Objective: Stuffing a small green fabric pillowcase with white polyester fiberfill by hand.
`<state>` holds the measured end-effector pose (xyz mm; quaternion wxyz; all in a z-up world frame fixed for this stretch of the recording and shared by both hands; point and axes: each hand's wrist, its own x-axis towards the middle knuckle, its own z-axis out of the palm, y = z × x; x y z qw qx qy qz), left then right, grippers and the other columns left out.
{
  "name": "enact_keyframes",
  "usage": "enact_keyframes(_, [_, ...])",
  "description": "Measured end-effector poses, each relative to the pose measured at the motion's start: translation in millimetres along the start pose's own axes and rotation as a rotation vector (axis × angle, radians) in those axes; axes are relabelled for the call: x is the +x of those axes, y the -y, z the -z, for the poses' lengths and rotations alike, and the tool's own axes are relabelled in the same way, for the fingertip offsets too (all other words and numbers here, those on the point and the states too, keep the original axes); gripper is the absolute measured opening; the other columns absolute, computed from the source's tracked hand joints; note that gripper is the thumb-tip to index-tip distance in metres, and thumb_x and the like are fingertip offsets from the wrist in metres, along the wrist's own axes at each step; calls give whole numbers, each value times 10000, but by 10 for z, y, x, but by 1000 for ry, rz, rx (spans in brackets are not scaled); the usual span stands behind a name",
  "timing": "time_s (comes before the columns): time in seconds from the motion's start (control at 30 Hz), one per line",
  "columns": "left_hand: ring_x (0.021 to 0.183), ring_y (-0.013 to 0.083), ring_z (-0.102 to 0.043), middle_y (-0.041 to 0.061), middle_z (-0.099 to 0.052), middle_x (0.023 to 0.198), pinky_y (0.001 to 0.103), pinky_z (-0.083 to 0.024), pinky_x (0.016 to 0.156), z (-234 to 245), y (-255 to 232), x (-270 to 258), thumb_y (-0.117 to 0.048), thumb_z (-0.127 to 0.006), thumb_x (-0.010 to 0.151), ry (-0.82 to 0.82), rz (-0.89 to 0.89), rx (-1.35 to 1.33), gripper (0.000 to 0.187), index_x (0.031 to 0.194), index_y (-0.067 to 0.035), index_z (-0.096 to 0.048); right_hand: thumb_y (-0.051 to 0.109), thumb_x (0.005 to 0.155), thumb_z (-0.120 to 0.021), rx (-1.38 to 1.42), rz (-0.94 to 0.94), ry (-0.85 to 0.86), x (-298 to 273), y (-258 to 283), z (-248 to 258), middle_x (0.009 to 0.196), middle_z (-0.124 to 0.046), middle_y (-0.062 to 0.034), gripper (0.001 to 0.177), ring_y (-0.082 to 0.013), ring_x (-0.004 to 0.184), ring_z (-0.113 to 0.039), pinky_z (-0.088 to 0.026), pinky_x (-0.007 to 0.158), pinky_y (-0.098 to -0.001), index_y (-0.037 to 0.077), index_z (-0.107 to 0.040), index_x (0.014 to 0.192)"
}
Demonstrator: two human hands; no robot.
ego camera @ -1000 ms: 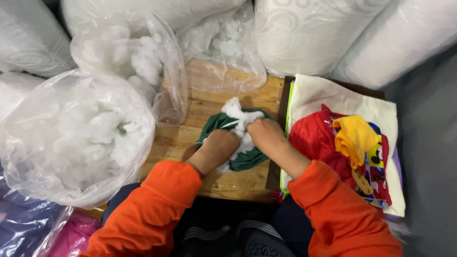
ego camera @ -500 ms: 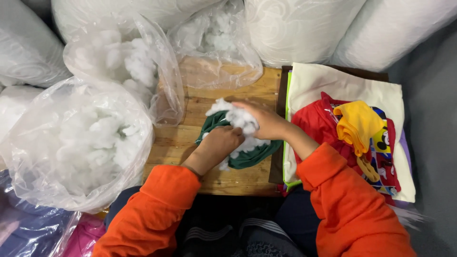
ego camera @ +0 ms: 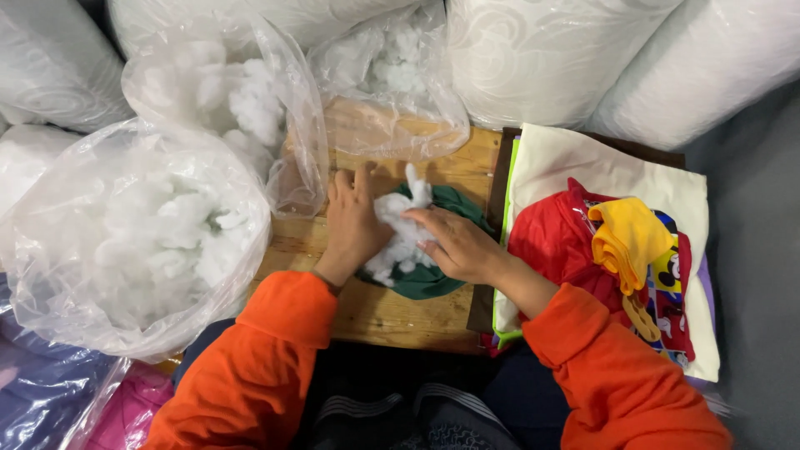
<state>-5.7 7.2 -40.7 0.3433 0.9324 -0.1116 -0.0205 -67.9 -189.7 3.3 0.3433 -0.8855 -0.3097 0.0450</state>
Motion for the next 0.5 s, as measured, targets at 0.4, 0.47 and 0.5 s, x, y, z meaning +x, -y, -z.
enact_keyframes(0.4, [1064, 500, -653, 196, -615, 1221, 570, -571, 908, -286, 138, 10, -111, -688, 738, 493, -537, -103, 624, 1343, -73, -538, 205, 949, -450, -296, 94, 149, 10, 30, 35, 897, -668, -163, 299, -373, 913, -619, -505, 828, -470, 32, -692, 913])
enact_keyframes(0.47, [1141, 491, -631, 231, -627, 1258, 550, -538, 974, -165, 108, -11, -260, -622, 777, 627, -428, -192, 634, 1369, -48, -542, 353, 948, -491, -377, 69, 181, -172, -205, -193, 998, -654, -151, 359, -376, 1023, -584, -490, 844, -477, 62, -699, 969])
enact_keyframes(0.5, [1217, 483, -609, 267, -638, 1295, 530, -504, 1040, -100, 101, -26, -410, -556, 815, 760, -312, -282, 696, 1395, -23, -547, 500, 947, -532, -455, 43, 215, -257, -322, -312, 1098, -640, -139, 452, -379, 1133, -548, -476, 860, -484, 91, -707, 1025])
